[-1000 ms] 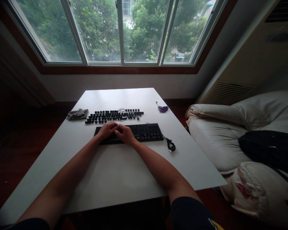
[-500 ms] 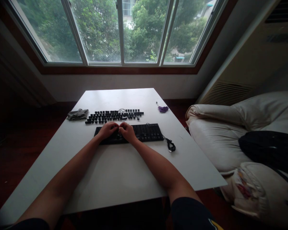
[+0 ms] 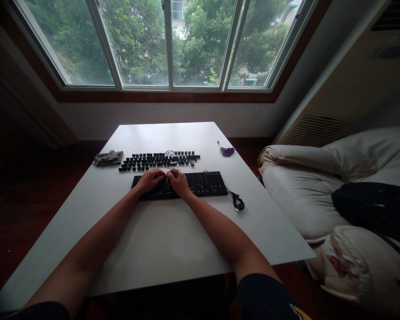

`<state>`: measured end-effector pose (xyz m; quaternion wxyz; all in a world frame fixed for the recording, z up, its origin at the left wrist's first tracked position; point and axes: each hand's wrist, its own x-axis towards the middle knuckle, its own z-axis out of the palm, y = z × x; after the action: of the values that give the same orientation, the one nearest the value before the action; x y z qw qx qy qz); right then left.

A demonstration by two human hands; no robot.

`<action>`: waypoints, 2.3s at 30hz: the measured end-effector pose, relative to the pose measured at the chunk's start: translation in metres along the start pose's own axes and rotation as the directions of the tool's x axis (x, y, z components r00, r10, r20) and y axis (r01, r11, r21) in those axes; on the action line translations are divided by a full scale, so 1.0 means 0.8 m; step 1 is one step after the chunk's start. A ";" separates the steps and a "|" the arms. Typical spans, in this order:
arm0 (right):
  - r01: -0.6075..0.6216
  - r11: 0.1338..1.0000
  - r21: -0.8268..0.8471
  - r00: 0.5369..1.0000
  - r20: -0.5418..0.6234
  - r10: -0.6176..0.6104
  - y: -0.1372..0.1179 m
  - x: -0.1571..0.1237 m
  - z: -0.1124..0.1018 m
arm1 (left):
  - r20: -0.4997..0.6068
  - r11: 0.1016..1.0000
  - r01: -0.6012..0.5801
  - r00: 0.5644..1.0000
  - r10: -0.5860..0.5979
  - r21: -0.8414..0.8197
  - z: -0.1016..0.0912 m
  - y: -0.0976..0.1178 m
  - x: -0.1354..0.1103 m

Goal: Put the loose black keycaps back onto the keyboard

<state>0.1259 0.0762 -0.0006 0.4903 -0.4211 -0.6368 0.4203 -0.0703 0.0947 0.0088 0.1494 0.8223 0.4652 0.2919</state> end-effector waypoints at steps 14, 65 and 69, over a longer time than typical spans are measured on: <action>-0.018 1.000 0.000 0.996 -0.086 0.018 0.004 0.003 -0.001 | 0.000 1.000 -0.007 1.000 0.007 -0.013 0.001 -0.002 0.000; -0.061 0.998 0.015 0.993 -0.102 0.062 0.010 0.009 -0.001 | 0.150 0.925 0.094 0.988 -0.040 -0.369 -0.016 -0.010 0.000; -0.060 0.998 0.028 0.991 -0.115 0.063 0.011 0.010 0.000 | 0.150 0.918 0.103 0.987 -0.049 -0.383 -0.017 -0.008 0.000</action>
<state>0.1259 0.0860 -0.0065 0.5184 -0.4583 -0.5889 0.4177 -0.0830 0.0977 0.0158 0.3527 0.7756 0.4180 0.3150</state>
